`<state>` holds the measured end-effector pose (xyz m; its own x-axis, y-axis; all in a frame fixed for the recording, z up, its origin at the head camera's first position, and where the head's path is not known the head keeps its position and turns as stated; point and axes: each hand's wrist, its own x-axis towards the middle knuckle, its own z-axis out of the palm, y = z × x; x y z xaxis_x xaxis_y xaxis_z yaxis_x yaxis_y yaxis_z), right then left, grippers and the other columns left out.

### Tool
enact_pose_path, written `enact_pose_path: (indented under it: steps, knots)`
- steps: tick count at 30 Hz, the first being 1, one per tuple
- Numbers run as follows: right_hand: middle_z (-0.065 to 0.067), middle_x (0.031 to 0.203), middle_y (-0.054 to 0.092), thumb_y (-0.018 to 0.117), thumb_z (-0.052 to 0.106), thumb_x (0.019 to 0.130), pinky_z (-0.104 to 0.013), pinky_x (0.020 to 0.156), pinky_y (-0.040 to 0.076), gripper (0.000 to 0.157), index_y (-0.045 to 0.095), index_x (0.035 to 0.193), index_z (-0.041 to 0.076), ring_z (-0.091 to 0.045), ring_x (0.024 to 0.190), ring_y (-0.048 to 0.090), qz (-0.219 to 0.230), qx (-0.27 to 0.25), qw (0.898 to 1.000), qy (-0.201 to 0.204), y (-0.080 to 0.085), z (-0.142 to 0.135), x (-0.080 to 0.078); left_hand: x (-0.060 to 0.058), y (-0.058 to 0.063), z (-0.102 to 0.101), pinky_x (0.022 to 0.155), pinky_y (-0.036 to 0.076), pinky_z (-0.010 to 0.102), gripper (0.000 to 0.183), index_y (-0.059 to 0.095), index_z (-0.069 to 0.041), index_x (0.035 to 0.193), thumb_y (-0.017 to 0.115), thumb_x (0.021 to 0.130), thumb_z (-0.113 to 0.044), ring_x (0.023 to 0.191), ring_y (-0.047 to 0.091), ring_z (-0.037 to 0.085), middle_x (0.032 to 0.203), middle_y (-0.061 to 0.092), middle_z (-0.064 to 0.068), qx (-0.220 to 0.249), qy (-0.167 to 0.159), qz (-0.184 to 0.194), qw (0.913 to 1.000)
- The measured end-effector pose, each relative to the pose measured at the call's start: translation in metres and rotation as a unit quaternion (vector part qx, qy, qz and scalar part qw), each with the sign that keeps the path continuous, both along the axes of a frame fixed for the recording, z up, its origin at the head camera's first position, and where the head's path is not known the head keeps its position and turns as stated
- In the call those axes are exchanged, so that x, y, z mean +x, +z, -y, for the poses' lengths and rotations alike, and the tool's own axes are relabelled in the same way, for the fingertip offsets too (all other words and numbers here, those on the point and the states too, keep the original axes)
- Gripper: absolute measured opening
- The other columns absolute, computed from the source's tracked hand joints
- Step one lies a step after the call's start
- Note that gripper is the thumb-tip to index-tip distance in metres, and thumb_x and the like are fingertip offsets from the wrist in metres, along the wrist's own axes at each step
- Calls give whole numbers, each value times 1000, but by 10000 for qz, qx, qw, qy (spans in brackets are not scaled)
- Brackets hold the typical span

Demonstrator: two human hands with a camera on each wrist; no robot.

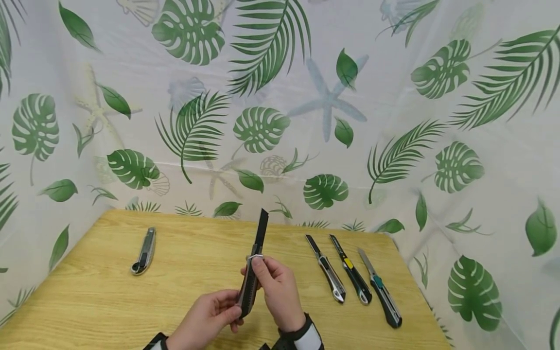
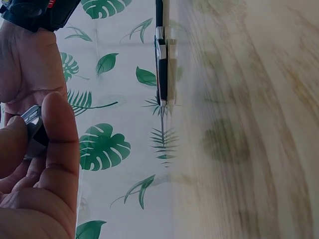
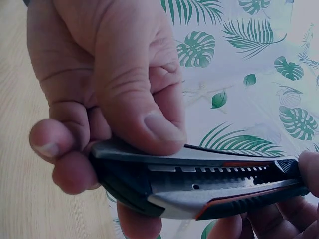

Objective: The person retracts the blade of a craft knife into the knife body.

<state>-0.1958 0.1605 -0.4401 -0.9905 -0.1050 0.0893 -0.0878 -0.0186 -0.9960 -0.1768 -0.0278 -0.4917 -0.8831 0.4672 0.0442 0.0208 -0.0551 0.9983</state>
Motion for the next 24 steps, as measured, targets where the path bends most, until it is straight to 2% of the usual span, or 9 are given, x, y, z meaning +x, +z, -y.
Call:
enact_pose_path:
  steps: [11, 17, 24]
  knots:
    - [-14, 106, 74, 62, 44, 100, -37, 82, 53, 47, 70, 125, 4, -26, 87, 67, 67, 90, 9998, 134, 4, -1, 2, 2, 1, -3, 68, 59, 32, 31, 65, 5, 128, 66, 99, -6, 84, 70, 24, 107, 72, 14, 132, 221, 328, 9991]
    - [-14, 107, 74, 63, 43, 100, -37, 82, 54, 47, 70, 126, 4, -27, 89, 67, 33, 93, 9998, 184, 4, -1, 3, 3, 1, -3, 67, 58, 32, 31, 65, 5, 127, 67, 98, -6, 84, 70, 23, 105, 72, 14, 184, 246, 291, 9991]
    - [-16, 109, 73, 64, 37, 101, -36, 83, 53, 43, 68, 128, 3, -29, 105, 65, -5, 2, 9996, 280, 4, 0, 3, 2, 1, -2, 67, 58, 31, 31, 65, 6, 127, 66, 99, -8, 83, 70, 22, 104, 72, 14, 284, 228, 262, 9990]
